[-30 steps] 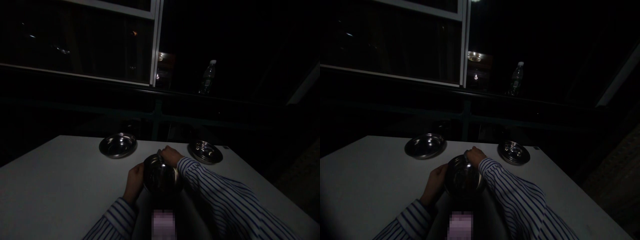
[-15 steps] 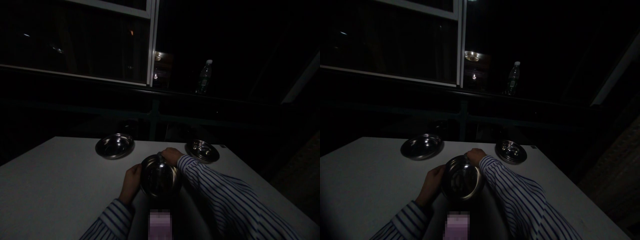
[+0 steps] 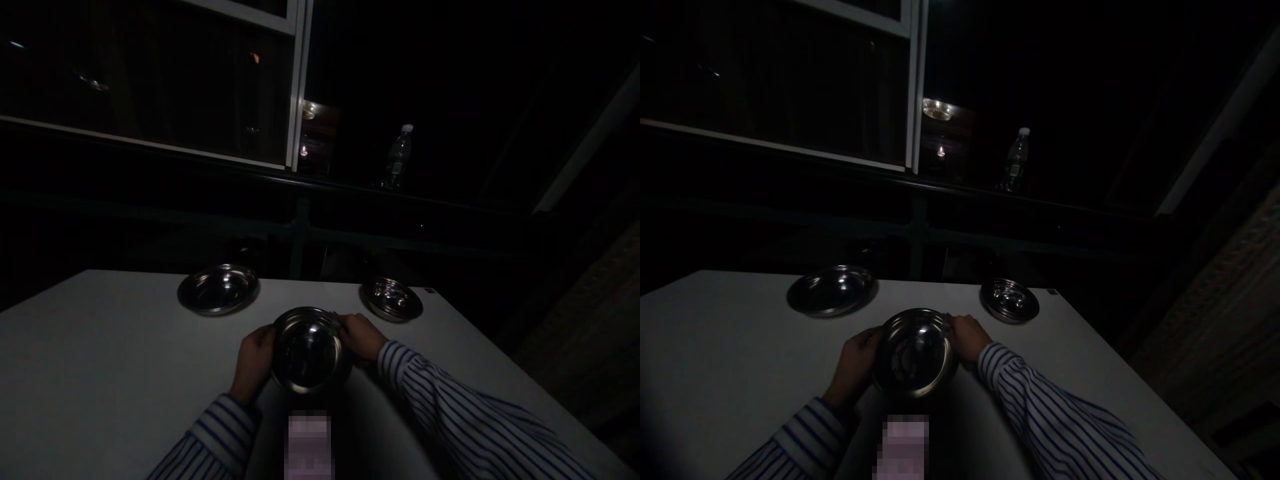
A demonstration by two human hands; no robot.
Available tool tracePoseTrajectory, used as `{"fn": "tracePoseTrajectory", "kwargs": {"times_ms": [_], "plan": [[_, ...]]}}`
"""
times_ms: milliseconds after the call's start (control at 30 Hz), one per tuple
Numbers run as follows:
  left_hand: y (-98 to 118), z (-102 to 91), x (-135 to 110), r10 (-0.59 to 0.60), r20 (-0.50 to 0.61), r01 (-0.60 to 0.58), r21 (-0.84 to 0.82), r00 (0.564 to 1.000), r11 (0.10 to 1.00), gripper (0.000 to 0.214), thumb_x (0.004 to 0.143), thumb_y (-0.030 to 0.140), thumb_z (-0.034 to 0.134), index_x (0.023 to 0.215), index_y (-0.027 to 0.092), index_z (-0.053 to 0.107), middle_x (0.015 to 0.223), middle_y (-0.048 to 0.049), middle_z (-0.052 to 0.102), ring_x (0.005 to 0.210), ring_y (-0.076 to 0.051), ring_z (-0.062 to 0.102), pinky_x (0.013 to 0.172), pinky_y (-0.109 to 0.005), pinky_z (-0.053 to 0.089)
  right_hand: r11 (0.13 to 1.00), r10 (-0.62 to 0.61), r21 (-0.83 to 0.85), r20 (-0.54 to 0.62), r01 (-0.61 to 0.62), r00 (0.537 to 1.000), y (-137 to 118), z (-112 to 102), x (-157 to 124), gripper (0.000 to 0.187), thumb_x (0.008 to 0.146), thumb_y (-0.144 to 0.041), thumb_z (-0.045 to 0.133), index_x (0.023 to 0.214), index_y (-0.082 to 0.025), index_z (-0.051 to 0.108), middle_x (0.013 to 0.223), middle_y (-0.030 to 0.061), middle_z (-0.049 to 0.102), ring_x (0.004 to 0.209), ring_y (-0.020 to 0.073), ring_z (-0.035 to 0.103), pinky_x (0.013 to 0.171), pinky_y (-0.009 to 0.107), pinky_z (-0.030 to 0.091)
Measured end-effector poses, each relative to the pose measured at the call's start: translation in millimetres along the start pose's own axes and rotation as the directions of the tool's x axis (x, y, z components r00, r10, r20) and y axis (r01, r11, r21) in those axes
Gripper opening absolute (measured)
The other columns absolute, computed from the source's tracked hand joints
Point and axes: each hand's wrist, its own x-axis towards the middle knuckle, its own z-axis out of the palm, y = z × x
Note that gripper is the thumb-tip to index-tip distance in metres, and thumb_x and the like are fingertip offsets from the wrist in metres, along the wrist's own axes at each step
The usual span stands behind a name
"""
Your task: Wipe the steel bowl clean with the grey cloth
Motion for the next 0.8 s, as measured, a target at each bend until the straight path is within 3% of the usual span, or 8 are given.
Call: {"fn": "tracePoseTrajectory", "kwargs": {"times_ms": [67, 167, 300, 433, 533, 667, 733, 800], "plan": [[-0.5, -1.0, 0.1, 0.012, 0.091, -0.01, -0.023, 0.996, 1.0, 0.04, 0.073, 0.039, 0.05, 0.092, 0.01, 0.068, 0.089, -0.0119, 0.072, 0.082, -0.025, 0.065, 0.073, -0.033, 0.048, 0.999, 0.025, 0.02, -0.016, -0.025, 1.0, -4.3, 2.4, 0.9, 0.034, 0.085, -0.015, 0.035, 0.107, -0.014, 0.06, 0.1, 0.0127, 0.066, 0.095, 0.0209, 0.061, 0.078, 0.026, 0.039], [-1.4, -2.8, 0.3, 0.036, 0.169, -0.033, -0.022, 0.985, 0.999, 0.04, 0.073, 0.04, 0.05, 0.094, 0.011, 0.068, 0.087, -0.0104, 0.072, 0.079, -0.025, 0.065, 0.072, -0.034, 0.048, 0.998, -0.022, 0.058, -0.007, 0.022, 1.0, -11.8, -1.5, 32.5, 0.03, 0.082, -0.017, 0.042, 0.102, -0.017, 0.064, 0.102, 0.01, 0.066, 0.097, 0.021, 0.06, 0.079, 0.025, 0.039], [-4.1, -1.1, 0.7, 0.021, 0.062, -0.02, -0.009, 0.998, 1.0, 0.04, 0.073, 0.038, 0.049, 0.093, 0.009, 0.068, 0.091, -0.0126, 0.071, 0.083, -0.026, 0.065, 0.072, -0.035, 0.048, 0.99, -0.056, 0.132, 0.012, 0.054, 0.998, -12.4, -6.3, 63.2, 0.028, 0.08, -0.018, 0.046, 0.098, -0.022, 0.067, 0.098, 0.0036, 0.068, 0.093, 0.017, 0.062, 0.076, 0.022, 0.041], [-6.6, 2.5, 2.4, -0.03, -0.032, 0.03, -0.013, 0.999, 0.999, 0.039, 0.073, 0.036, 0.05, 0.093, 0.008, 0.067, 0.098, -0.0153, 0.069, 0.089, -0.027, 0.064, 0.075, -0.034, 0.048, 0.98, 0.019, 0.2, -0.041, -0.011, 0.999, -2.7, 6.3, 20.2, 0.033, 0.084, -0.016, 0.038, 0.104, -0.021, 0.064, 0.103, 0.0034, 0.067, 0.098, 0.0153, 0.06, 0.08, 0.021, 0.04], [-5.6, 2.4, 2.5, -0.017, 0.025, 0.017, -0.012, 1.0, 1.0, 0.041, 0.073, 0.038, 0.049, 0.095, 0.008, 0.067, 0.096, -0.0147, 0.07, 0.085, -0.026, 0.064, 0.074, -0.035, 0.048, 0.967, 0.119, 0.236, -0.077, -0.098, 0.99, 1.6, 13.4, -14.6, 0.036, 0.088, -0.019, 0.031, 0.107, -0.018, 0.062, 0.101, 0.0062, 0.067, 0.093, 0.0158, 0.062, 0.078, 0.022, 0.042], [-1.9, 0.7, -0.2, 0.02, 0.113, -0.019, -0.009, 0.993, 1.0, 0.041, 0.075, 0.038, 0.047, 0.096, 0.01, 0.067, 0.09, -0.0116, 0.072, 0.079, -0.025, 0.065, 0.073, -0.035, 0.048, 0.96, 0.149, 0.252, -0.082, -0.124, 0.985, -0.4, 9.0, 2.6, 0.029, 0.083, -0.018, 0.041, 0.095, -0.018, 0.067, 0.093, 0.0078, 0.069, 0.089, 0.0194, 0.063, 0.074, 0.024, 0.042], [-1.0, 1.1, -1.0, 0.014, 0.053, -0.014, 0.005, 0.999, 1.0, 0.041, 0.074, 0.037, 0.047, 0.096, 0.009, 0.067, 0.093, -0.013, 0.071, 0.083, -0.025, 0.065, 0.075, -0.035, 0.048, 0.957, 0.139, 0.266, -0.087, -0.112, 0.986, -2.7, 5.6, 20.0, 0.027, 0.082, -0.018, 0.043, 0.092, -0.017, 0.068, 0.091, 0.0078, 0.069, 0.088, 0.0199, 0.064, 0.074, 0.024, 0.043], [-0.6, 2.3, -1.1, -0.002, -0.026, 0.003, 0.024, 1.0, 1.0, 0.04, 0.074, 0.035, 0.047, 0.095, 0.008, 0.067, 0.096, -0.0146, 0.07, 0.087, -0.026, 0.064, 0.076, -0.035, 0.047, 0.954, 0.135, 0.284, -0.116, -0.097, 0.984, -4.7, 6.6, 23.2, 0.029, 0.083, -0.017, 0.043, 0.101, -0.019, 0.066, 0.097, 0.0066, 0.068, 0.095, 0.0193, 0.062, 0.08, 0.024, 0.042]]}}
